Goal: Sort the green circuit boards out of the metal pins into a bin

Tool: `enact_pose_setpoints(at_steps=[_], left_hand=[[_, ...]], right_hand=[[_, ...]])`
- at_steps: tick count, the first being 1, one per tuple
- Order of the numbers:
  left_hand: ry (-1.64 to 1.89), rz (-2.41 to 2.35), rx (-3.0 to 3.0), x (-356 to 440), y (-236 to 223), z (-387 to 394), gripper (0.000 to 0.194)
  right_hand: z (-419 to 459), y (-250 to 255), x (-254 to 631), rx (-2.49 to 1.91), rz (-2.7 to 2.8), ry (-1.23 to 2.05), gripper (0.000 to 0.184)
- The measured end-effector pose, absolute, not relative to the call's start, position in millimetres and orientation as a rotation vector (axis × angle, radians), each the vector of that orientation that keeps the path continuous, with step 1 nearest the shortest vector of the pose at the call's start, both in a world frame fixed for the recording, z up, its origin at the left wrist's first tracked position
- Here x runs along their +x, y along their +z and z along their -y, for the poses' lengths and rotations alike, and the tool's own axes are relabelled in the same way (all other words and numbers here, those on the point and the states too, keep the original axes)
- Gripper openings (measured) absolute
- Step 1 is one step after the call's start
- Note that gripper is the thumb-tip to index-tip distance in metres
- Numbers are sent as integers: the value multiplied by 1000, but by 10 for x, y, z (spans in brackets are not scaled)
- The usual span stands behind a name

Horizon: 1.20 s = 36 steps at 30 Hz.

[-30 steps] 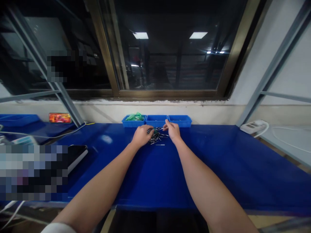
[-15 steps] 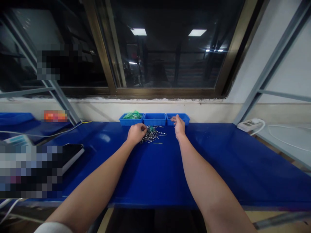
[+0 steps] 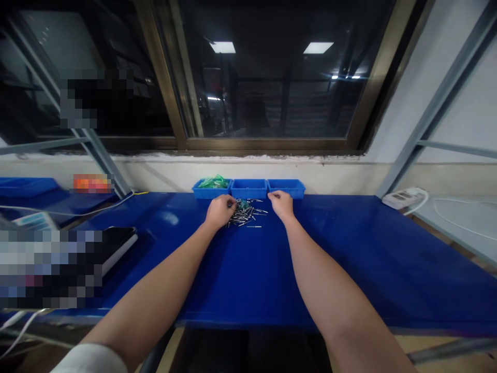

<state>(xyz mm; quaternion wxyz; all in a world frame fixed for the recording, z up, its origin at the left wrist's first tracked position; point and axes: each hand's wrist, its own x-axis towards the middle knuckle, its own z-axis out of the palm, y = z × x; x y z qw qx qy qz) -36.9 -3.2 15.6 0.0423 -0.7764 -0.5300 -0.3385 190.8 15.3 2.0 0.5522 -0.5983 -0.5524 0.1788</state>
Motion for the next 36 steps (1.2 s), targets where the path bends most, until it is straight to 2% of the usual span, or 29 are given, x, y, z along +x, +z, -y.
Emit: enact_pose_setpoints(at_steps=[4,9,18,25,36], left_hand=[[-1046,1651,-2374,-363,138,12,2],[-1058,1668,-2373,-349,138,28,5],[-1046,1651,-2389,-346,147,35,8],[-1088,1575,-2424,-367,128,14,9],[-1057,1588,-2424,-366,137,28,9]], right_hand=[[-73,52,1812,-1490,1585,431,18],[-27,77,1767,-1557,1771,434,12],[-61,79,1813,-1666,1724,249,15],[-35,60,1814,-1695,1790,337,15],[-120,-54,1879,-1646,1806,240,18]])
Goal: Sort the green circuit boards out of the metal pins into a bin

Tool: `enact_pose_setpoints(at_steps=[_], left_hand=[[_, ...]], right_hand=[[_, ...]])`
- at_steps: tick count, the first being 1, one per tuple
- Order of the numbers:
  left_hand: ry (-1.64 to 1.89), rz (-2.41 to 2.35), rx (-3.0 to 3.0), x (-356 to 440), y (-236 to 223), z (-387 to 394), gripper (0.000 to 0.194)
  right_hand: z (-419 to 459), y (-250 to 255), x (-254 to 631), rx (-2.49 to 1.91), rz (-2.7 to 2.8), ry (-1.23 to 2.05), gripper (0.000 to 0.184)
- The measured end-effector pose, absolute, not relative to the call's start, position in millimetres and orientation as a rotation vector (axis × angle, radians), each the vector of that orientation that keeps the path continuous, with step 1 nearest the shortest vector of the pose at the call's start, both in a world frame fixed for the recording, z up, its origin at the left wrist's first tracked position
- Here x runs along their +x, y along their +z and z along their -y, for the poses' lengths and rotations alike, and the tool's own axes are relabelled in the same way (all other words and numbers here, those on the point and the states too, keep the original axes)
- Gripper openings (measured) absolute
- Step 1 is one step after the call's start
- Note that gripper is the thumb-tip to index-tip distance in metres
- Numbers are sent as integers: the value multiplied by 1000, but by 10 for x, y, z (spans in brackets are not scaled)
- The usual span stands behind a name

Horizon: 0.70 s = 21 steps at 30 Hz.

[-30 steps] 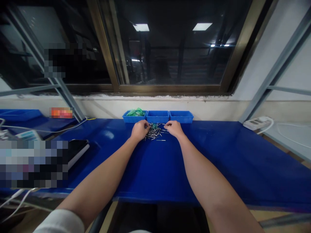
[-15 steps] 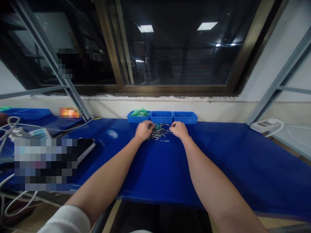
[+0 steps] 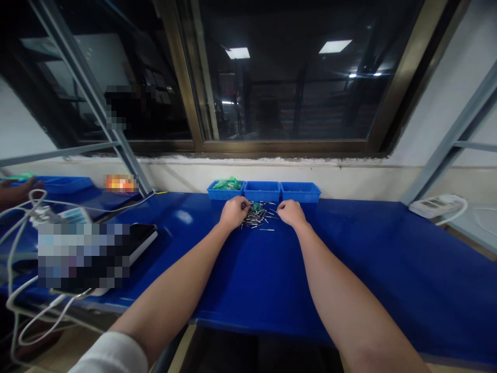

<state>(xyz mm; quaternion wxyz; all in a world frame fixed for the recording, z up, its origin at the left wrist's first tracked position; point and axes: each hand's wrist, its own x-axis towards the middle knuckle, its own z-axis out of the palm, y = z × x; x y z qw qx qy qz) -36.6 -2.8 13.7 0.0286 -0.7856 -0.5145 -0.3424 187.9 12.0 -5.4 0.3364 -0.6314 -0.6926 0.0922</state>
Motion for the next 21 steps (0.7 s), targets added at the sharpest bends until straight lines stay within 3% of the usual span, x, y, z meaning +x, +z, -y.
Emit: enact_pose_setpoints(at_steps=[15,21], left_hand=[[-1096,1541,-2435,-365,121,6,11],[-1102,1475,-2562,-320,177,63,20]], right_hand=[[-128,-74,1904,-1645,1875,243,15],[-82,15,1777,-1524,1897,231,18]])
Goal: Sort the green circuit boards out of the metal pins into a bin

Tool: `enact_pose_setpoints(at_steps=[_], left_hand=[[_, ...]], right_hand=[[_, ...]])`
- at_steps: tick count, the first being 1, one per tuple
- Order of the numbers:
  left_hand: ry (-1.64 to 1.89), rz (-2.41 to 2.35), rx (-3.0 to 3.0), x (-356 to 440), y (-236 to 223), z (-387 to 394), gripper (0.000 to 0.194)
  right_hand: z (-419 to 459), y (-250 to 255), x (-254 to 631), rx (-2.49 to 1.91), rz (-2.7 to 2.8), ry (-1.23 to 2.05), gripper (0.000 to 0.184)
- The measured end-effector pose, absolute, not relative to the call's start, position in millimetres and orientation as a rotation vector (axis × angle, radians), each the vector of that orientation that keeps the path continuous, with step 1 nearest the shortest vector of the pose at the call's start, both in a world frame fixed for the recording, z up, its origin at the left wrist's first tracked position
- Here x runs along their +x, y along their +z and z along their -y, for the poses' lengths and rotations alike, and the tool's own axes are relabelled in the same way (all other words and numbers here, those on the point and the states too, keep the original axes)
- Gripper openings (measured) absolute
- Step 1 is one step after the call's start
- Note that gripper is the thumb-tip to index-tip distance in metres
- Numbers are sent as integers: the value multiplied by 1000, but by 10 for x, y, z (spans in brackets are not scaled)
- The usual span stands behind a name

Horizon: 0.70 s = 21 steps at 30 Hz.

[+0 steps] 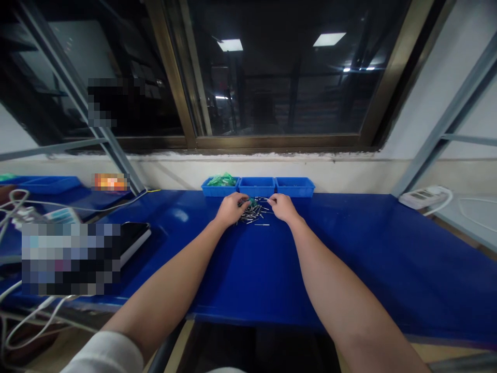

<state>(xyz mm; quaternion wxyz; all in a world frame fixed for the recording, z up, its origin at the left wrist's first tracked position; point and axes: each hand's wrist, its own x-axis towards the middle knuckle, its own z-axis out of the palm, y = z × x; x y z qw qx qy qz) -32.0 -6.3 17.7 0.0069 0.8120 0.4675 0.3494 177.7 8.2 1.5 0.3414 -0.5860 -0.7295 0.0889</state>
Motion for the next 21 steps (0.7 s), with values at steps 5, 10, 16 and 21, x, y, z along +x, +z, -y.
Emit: enact_pose_setpoints(at_steps=[5,10,16,21], left_hand=[[1064,-1303,2637,-285,191,80,25],[1053,-1258,2661,-284,187,74,19],[1050,-1345,2639,-280,192,83,17],[1065,-1381,2644,-287,180,63,18]], right_hand=[[41,135,1593,-1364,1967,230,23],[110,182,1494,-1318,2013,197,29],[130,172,1444,-1222,1939,322,28],[89,128,1442,-1024,1682,630,18]])
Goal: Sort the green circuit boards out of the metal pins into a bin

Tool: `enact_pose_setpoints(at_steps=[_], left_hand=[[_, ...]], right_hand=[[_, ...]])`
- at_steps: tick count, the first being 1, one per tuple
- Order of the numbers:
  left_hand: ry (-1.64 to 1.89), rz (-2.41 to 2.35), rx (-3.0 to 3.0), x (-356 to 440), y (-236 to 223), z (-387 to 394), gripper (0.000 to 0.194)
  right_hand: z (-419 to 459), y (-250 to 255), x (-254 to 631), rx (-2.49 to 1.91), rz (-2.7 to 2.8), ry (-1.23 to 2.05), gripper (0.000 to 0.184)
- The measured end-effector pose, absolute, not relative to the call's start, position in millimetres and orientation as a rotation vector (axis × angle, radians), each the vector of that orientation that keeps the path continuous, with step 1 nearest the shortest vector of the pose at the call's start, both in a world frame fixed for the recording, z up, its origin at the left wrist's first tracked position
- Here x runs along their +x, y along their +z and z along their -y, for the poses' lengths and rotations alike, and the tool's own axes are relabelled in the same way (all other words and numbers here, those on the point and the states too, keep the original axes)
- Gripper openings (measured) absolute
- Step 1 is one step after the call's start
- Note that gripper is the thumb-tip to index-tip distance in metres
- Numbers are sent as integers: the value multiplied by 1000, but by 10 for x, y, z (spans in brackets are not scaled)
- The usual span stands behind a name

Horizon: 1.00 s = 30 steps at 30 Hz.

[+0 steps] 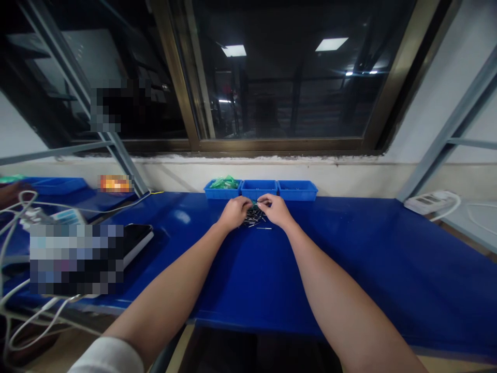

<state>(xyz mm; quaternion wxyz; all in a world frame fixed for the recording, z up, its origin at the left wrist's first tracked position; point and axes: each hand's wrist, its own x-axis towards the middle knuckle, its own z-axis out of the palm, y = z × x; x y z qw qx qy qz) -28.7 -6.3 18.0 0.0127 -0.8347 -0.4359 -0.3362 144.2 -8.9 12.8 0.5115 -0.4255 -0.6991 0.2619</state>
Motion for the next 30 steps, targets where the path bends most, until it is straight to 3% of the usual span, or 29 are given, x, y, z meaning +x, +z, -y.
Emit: enact_pose_setpoints(at_steps=[8,16,23,30], left_hand=[[-1111,1291,-2657,-281,173,56,18],[-1245,1384,-2454,-308,186,54,27],[-977,1518,-2447,-355,191,24,25],[-950,1682,-2455,-389,190,3,24]], right_hand=[[121,182,1533,-972,1555,912,21],[-26,82,1624,-1049,1441,702,19],[-106,33,1745,-1151,1308,578,18],[-148,23,1834,-1168,1155,568,21]])
